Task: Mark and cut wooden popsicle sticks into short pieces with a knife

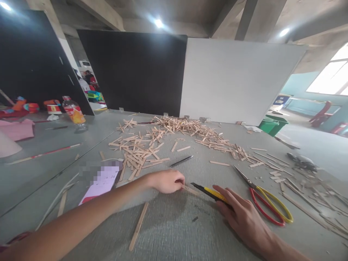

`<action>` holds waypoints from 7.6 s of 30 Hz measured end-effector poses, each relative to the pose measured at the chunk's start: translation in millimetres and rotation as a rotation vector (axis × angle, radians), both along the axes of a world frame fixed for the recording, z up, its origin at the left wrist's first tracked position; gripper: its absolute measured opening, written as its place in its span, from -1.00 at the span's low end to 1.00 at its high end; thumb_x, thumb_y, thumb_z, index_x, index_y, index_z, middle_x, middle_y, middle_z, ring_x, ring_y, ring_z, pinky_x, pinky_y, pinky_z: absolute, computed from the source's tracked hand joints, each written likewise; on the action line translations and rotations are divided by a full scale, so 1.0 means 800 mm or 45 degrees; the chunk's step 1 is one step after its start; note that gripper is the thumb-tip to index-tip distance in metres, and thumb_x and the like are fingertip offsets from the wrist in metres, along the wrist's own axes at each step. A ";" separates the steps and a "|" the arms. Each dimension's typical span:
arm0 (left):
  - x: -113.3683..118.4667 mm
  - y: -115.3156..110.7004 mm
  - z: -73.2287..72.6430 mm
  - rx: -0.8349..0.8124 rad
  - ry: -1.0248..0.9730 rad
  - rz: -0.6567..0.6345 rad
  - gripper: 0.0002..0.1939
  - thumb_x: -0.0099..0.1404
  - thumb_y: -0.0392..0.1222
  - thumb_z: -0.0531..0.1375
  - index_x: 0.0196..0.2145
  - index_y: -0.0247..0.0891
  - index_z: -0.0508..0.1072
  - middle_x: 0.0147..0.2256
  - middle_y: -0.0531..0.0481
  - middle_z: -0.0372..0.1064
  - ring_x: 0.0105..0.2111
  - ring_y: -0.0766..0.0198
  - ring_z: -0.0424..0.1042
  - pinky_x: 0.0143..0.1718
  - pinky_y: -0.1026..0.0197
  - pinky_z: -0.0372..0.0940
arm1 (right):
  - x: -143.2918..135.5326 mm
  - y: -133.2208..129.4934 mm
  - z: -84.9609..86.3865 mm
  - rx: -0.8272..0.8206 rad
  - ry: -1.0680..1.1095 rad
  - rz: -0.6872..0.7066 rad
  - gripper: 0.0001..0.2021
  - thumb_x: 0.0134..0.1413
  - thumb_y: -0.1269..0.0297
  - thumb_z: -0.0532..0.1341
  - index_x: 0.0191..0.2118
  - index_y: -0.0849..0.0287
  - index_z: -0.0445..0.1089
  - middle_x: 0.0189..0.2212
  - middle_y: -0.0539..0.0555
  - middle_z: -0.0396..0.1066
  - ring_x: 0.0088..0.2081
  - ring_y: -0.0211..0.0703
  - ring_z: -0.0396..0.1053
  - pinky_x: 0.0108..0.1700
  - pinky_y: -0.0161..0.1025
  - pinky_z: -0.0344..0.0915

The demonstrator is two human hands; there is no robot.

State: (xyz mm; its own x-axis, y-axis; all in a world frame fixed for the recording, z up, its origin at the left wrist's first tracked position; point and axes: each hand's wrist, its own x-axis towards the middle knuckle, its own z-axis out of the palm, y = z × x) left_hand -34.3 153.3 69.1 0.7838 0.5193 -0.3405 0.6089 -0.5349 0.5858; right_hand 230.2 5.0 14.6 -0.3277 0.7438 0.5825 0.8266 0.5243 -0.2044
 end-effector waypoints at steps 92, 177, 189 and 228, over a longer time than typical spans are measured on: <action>0.012 -0.026 0.003 -0.271 0.100 -0.263 -0.74 0.46 -0.18 0.07 -0.35 -0.22 0.49 -0.52 0.12 0.25 -0.54 0.34 0.20 -0.52 0.28 0.04 | -0.002 -0.032 0.060 -0.433 -0.284 0.219 -0.61 0.53 0.29 -0.01 0.34 0.12 0.30 -0.44 -0.05 0.50 -0.50 -0.27 0.52 -0.46 -0.31 0.32; 0.016 -0.024 -0.006 -0.387 0.084 -0.243 -0.72 0.48 -0.08 0.16 -0.34 -0.28 0.49 -0.56 0.18 0.18 -0.59 0.37 0.14 -0.53 0.29 0.04 | 0.002 -0.032 0.059 -0.389 -0.423 0.238 -0.59 0.55 0.31 -0.07 0.38 0.13 0.18 -0.42 -0.05 0.45 -0.50 -0.27 0.50 -0.46 -0.29 0.25; 0.012 -0.024 0.010 -0.307 0.040 -0.121 -0.76 0.42 -0.07 0.14 -0.28 -0.24 0.52 -0.52 0.14 0.24 -0.54 0.36 0.16 -0.55 0.30 0.01 | -0.002 -0.034 0.077 -0.314 -0.405 0.200 -0.59 0.51 0.35 -0.03 0.33 0.14 0.30 -0.44 -0.02 0.51 -0.50 -0.26 0.52 -0.47 -0.33 0.34; 0.012 -0.022 -0.006 -0.411 0.033 -0.144 -0.72 0.47 -0.07 0.15 -0.36 -0.26 0.44 -0.57 0.18 0.19 -0.59 0.38 0.16 -0.54 0.30 0.06 | 0.004 -0.033 0.064 -0.374 -0.470 0.221 -0.58 0.54 0.35 -0.08 0.38 0.14 0.19 -0.40 -0.05 0.48 -0.46 -0.24 0.54 -0.44 -0.27 0.33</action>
